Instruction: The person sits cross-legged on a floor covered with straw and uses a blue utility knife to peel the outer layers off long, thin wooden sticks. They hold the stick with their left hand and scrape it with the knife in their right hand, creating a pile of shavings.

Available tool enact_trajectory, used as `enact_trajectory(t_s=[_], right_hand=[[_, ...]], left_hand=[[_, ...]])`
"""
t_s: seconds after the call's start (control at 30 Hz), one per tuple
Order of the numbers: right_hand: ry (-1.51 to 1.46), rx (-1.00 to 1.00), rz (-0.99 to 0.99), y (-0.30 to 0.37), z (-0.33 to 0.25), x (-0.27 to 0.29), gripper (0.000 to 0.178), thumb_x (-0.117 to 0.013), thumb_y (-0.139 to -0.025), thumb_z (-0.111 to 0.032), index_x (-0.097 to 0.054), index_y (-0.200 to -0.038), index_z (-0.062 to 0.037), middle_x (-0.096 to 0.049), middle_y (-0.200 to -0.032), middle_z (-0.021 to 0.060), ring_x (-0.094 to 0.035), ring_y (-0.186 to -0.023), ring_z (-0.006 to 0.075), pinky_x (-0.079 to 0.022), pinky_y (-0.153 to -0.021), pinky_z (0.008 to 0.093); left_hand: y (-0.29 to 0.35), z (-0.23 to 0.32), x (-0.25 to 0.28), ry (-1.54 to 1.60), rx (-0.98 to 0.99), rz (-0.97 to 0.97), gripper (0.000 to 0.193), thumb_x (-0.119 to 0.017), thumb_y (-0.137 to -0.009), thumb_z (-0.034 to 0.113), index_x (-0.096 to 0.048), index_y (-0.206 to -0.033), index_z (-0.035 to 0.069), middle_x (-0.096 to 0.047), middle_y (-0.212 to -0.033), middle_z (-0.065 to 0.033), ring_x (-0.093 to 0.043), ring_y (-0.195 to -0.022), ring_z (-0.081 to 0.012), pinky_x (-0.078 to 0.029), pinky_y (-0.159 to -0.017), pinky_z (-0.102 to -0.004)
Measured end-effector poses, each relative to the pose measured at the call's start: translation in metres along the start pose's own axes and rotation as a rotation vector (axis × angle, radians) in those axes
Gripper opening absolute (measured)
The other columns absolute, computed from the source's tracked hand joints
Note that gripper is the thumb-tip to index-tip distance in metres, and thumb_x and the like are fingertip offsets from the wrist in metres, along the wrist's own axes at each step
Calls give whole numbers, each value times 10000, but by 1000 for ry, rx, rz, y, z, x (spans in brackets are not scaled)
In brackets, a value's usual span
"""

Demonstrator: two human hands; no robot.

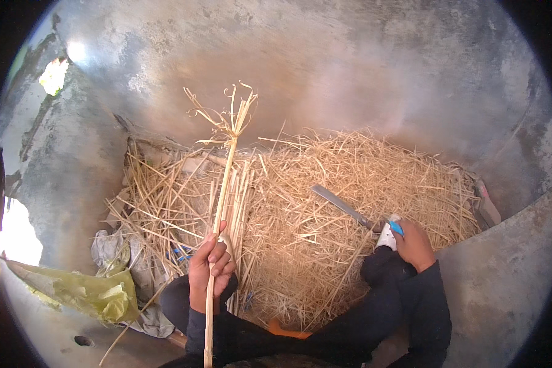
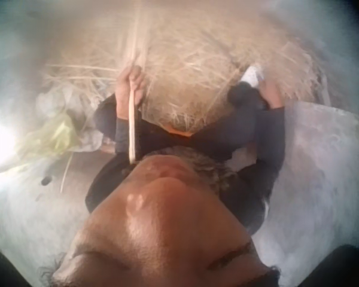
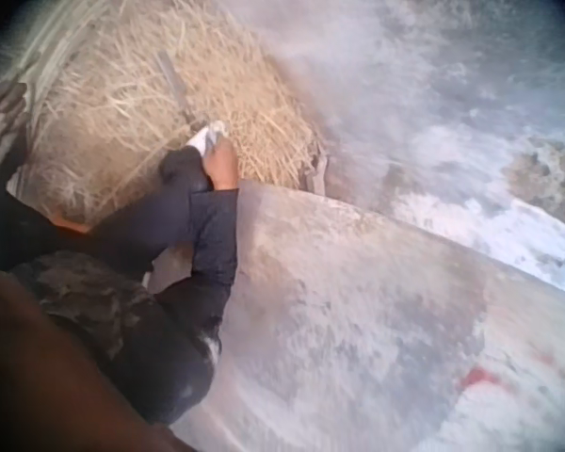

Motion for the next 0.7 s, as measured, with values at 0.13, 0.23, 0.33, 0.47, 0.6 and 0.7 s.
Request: enact_trajectory(t_s=[0.13,0.23,0.33,0.47,0.6,0.7], right_hand=[[-86,-168,-111,14,4,5,218,-581,-901,-197,-617,-993,-3,-619,-845,240,-589,-834,444,-455,-742,482],[-204,-55,36,0,-50,18,189,-577,-904,-181,-598,-980,-10,-611,-831,244,-591,-825,440,-451,-714,476],[-267,143,-112,-34,-114,19,173,-552,-903,-151,-594,-1021,-31,-616,-831,225,-599,-799,409,-454,-690,459],[-307,435,19,-76,-156,5,146,-535,-897,-162,-585,-970,-46,-614,-794,187,-608,-754,375,-450,-642,450],[-173,468,93,-104,-161,-4,165,-575,-885,-226,-603,-923,-68,-611,-717,158,-601,-667,376,-454,-583,440],[-82,483,117,-112,-159,-21,412,-594,-866,-499,-613,-837,-88,-572,-588,117,-594,-555,342,-445,-510,435]], left_hand=[[0,-9,-16,-79,30,-31,386,-421,-1006,191,-426,-1343,4,-389,-577,51,-337,-387,-49,-293,-431,-211],[-1,-6,-35,-382,14,-95,308,-412,-1016,227,-534,-1184,0,-453,-597,19,-393,-419,-76,-352,-469,-219],[-13,-9,-51,-696,-8,-94,305,-438,-1017,298,-576,-905,50,-463,-577,23,-405,-412,-72,-364,-434,-201],[-35,-11,-75,-1066,27,-216,332,-457,-1015,359,-582,-906,71,-407,-552,60,-371,-454,-30,-319,-427,-176],[-51,-25,-75,-1029,-140,-340,270,-505,-1005,282,-574,-1099,39,-413,-551,65,-353,-455,-15,-268,-431,-178],[-48,-26,-69,-1039,-182,-277,301,-522,-998,261,-524,-1195,34,-465,-572,47,-385,-457,-24,-280,-430,-178]])
Point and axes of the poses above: each hand's wrist, its own y-axis away from the middle knuckle, its own x-axis out of the back of the hand, z = x × y, the point moved 1 cm from there along -y, towards the middle knuckle
